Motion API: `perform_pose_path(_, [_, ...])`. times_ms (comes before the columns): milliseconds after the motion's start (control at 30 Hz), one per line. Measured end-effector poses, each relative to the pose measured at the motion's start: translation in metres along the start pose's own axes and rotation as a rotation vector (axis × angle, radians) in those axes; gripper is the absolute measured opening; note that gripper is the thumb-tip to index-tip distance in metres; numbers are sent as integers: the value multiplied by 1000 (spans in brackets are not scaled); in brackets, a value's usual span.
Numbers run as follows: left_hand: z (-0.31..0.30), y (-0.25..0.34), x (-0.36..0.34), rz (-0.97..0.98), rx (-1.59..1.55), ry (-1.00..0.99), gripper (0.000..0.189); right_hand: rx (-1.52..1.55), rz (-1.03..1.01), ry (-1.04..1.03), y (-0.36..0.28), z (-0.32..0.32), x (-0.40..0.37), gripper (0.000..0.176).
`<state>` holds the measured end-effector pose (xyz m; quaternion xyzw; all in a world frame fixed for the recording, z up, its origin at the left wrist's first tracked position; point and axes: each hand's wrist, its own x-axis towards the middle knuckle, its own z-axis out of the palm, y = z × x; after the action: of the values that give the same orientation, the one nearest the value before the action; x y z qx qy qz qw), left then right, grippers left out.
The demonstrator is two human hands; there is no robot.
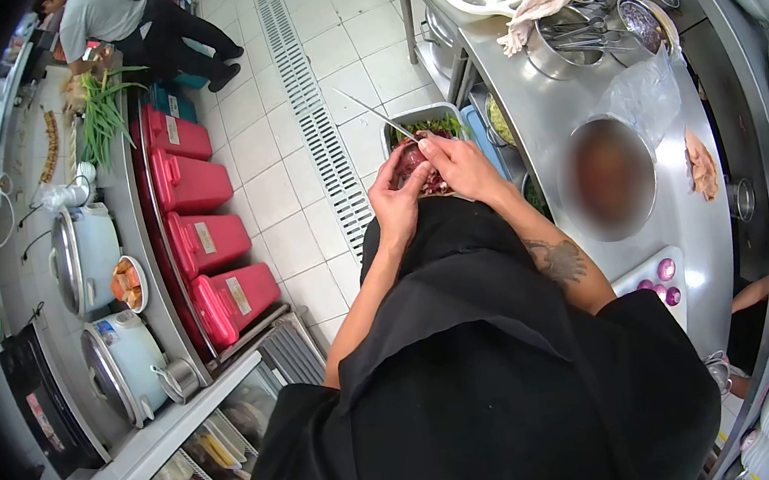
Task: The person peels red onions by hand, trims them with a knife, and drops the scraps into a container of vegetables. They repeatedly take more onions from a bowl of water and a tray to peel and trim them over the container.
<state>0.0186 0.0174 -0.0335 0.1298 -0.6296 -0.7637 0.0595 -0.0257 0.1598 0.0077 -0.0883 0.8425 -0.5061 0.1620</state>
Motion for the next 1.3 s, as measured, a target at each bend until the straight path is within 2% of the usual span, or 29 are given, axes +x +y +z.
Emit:
perform_pose_path(100, [-11,9,15,-62,-150,59,43,184,87,-87,2,-2,1,56])
perform_pose_path(233, [-24,16,22,-77,-289,75,45,211,43,-74,-2,1,-11,55])
perform_pose_path(300, [-25,17,23,-31,-305,27,41,12,25,-90,-12,-5,-17,55])
perform_pose_path(400, [-25,17,25,-50,-262,28,36,-64,47,-113,-29,-12,-23,55])
perform_pose_path(433, [-22,21,25,-52,-280,42,34,-83,-178,57,-22,-2,-20,55])
perform_pose_path(533, [-16,33,23,-73,-281,48,33,-98,-45,-44,-26,-8,-23,55])
perform_pose_path(733, [-15,16,10,-8,-149,58,41,-24,-98,24,-19,5,-11,53])
perform_pose_path(800, [-11,18,4,-2,10,20,40,-39,-53,13,-16,3,-7,52])
perform_pose_path(933, [-3,15,-6,58,75,20,44,-20,-133,75,-10,6,-1,50])
perform_pose_path(1067, [-2,17,-3,69,-28,70,44,-24,-125,60,-18,6,-4,51])
perform_pose_path(1133, [-7,21,7,8,-218,135,42,-40,-137,61,-16,7,-3,52])
perform_pose_path(1233, [-13,26,4,-3,-180,87,45,53,-145,38,-9,7,-6,50])
perform_pose_path(1300, [-12,29,2,-20,-66,-37,48,90,-222,87,-5,9,-2,48])
